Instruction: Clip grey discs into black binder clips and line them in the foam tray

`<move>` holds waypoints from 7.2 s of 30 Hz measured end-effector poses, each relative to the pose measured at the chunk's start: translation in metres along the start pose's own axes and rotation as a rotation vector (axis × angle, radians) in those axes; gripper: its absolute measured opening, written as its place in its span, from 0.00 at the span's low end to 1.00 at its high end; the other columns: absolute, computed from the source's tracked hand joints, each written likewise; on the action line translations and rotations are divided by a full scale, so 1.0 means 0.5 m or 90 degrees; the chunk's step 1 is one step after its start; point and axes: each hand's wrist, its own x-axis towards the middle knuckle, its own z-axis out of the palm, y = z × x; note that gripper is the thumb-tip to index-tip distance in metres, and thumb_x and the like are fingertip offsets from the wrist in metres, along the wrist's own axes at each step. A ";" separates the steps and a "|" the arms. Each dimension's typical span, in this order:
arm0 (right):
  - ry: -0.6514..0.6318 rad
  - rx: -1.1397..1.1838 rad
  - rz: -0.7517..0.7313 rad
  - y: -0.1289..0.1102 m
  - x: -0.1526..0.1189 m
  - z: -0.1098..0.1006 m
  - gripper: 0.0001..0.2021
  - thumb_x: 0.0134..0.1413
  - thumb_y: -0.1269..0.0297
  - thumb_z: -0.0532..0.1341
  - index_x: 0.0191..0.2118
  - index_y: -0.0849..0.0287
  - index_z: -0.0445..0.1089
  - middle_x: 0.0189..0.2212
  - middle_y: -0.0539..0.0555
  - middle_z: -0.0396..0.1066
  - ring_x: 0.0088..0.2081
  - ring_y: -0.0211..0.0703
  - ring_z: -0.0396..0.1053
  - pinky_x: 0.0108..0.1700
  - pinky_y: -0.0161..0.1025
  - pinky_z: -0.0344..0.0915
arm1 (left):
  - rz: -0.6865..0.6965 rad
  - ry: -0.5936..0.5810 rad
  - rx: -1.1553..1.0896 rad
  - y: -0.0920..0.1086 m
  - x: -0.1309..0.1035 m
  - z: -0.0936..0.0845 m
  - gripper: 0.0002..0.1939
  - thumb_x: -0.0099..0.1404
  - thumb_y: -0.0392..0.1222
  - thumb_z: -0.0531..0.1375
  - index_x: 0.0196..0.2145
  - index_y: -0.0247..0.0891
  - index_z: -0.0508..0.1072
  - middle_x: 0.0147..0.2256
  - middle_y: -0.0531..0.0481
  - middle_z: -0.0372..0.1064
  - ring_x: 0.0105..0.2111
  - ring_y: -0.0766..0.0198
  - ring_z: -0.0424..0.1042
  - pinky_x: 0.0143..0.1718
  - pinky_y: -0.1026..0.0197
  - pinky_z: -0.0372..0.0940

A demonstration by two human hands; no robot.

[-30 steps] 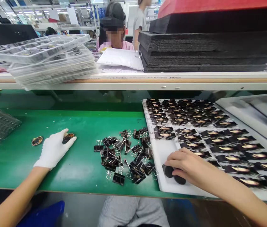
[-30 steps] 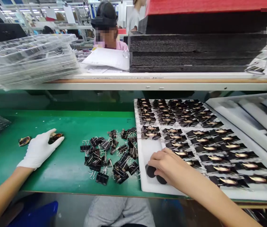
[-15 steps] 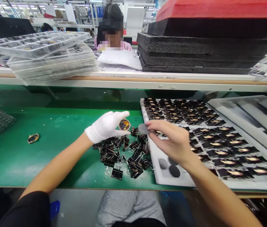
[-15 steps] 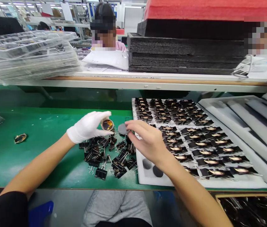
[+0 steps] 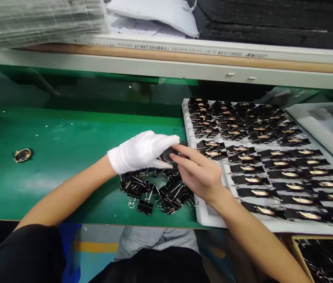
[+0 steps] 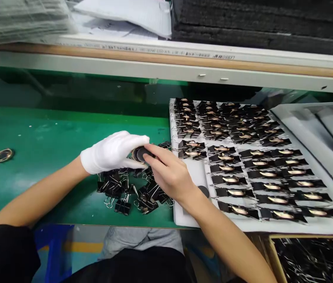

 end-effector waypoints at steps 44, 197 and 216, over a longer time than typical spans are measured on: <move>0.007 0.606 0.650 0.028 0.002 -0.016 0.08 0.69 0.54 0.64 0.47 0.49 0.76 0.47 0.53 0.81 0.44 0.43 0.79 0.36 0.37 0.78 | -0.091 -0.419 0.085 0.061 0.026 -0.014 0.12 0.73 0.45 0.61 0.33 0.37 0.77 0.34 0.42 0.73 0.37 0.52 0.72 0.35 0.54 0.51; -0.010 0.458 0.521 0.026 0.016 -0.064 0.33 0.49 0.73 0.73 0.60 0.40 0.74 0.62 0.51 0.75 0.60 0.53 0.75 0.63 0.53 0.73 | -0.571 -0.120 -0.657 0.075 0.057 -0.081 0.21 0.77 0.52 0.54 0.29 0.39 0.69 0.22 0.52 0.71 0.21 0.67 0.71 0.26 0.64 0.66; -0.323 0.065 0.395 0.084 0.043 -0.275 0.08 0.60 0.60 0.69 0.44 0.53 0.79 0.42 0.54 0.83 0.45 0.51 0.79 0.51 0.49 0.74 | -0.440 -0.175 -0.345 0.075 0.048 -0.098 0.25 0.79 0.57 0.52 0.62 0.41 0.72 0.44 0.50 0.80 0.37 0.63 0.76 0.42 0.60 0.68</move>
